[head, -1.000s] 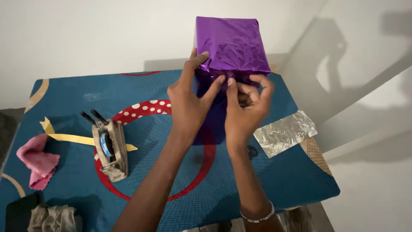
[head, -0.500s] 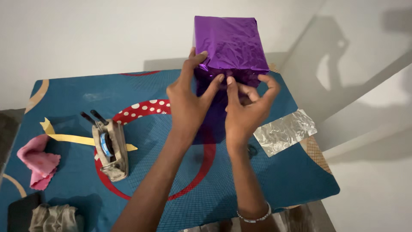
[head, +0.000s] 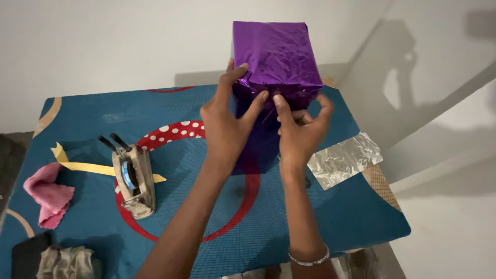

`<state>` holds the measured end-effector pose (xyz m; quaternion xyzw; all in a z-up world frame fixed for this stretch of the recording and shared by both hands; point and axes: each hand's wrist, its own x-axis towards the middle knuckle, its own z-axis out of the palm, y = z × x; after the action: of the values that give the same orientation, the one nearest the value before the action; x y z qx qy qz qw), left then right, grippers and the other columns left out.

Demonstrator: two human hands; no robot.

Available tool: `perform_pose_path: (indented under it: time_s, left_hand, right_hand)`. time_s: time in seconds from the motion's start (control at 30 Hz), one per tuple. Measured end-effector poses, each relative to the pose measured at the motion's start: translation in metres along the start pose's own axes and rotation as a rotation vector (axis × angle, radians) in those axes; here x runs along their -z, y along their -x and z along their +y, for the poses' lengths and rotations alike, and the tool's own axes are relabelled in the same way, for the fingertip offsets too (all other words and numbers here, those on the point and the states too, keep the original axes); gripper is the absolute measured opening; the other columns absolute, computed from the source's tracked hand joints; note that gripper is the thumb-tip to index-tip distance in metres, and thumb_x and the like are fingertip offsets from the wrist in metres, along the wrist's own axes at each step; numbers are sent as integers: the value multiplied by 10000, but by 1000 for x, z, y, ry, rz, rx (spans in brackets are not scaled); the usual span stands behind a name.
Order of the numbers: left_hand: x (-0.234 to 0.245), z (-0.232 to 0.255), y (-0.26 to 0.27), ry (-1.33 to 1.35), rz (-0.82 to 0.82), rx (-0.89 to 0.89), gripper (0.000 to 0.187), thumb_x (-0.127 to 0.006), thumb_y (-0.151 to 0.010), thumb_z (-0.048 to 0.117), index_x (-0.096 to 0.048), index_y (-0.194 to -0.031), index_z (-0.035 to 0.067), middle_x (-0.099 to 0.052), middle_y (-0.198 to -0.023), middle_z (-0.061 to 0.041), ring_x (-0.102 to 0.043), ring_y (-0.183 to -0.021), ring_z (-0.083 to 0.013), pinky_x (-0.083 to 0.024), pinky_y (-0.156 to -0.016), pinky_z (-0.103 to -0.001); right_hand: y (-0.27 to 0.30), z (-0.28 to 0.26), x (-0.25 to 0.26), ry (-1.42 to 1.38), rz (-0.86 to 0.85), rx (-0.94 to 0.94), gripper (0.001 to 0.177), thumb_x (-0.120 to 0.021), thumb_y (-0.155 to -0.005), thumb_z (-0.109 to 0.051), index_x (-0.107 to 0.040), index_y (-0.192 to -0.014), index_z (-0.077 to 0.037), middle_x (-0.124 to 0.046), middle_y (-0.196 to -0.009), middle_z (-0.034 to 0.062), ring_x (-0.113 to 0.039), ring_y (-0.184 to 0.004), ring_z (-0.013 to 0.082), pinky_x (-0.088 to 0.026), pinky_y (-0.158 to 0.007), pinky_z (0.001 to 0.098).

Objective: The person wraps a rectangular box with purple wrapping paper on a table. They use scissors to trim excess paper and a tape dispenser to secure the folds, completing the wrapping of the box.

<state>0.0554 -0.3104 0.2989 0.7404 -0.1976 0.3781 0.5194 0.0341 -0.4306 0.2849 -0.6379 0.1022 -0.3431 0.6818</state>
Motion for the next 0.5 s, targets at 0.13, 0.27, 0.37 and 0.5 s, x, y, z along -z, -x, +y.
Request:
perform_pose_path:
  time_s: [0.13, 0.27, 0.37, 0.5]
  left_hand:
    - [-1, 0, 0, -18, -3, 5, 544, -853, -903, 200, -577, -1344, 41, -592, -1466, -223, -695, -1237, -324, -615, -1011, -373]
    - [0, 1, 1, -14, 14, -19, 552, -860, -905, 184, -580, -1357, 35, -590, -1471, -222, -643, -1316, -346, -588, -1070, -399]
    - [1, 2, 0, -26, 15, -21, 565, -877, -876, 180, -592, -1342, 35, -593, -1466, -220, -639, -1319, -344, -584, -1071, -405]
    - [0, 0, 2, -23, 2, -2, 622, -903, -839, 177, -597, -1363, 42, -596, -1465, -219, -639, -1315, -335, -577, -1074, -404]
  right_hand:
    - [-1, 0, 0, 15, -1, 23, 645, -845, -864, -171, -441, -1346, -25, -673, -661, 25, -618, -537, 51, -469, -465, 193]
    - [2, -1, 0, -13, -23, 8, 656, -842, -866, -153, -434, -1362, -22, -667, -661, 19, -610, -549, 50, -482, -491, 195]
    - [4, -2, 1, -17, -23, 5, 668, -837, -862, -138, -421, -1372, -25, -644, -649, 8, -587, -534, 52, -476, -489, 204]
    - [4, 0, 4, 10, -25, 14, 676, -835, -860, -132, -423, -1385, -27, -617, -628, -3, -579, -527, 53, -486, -491, 206]
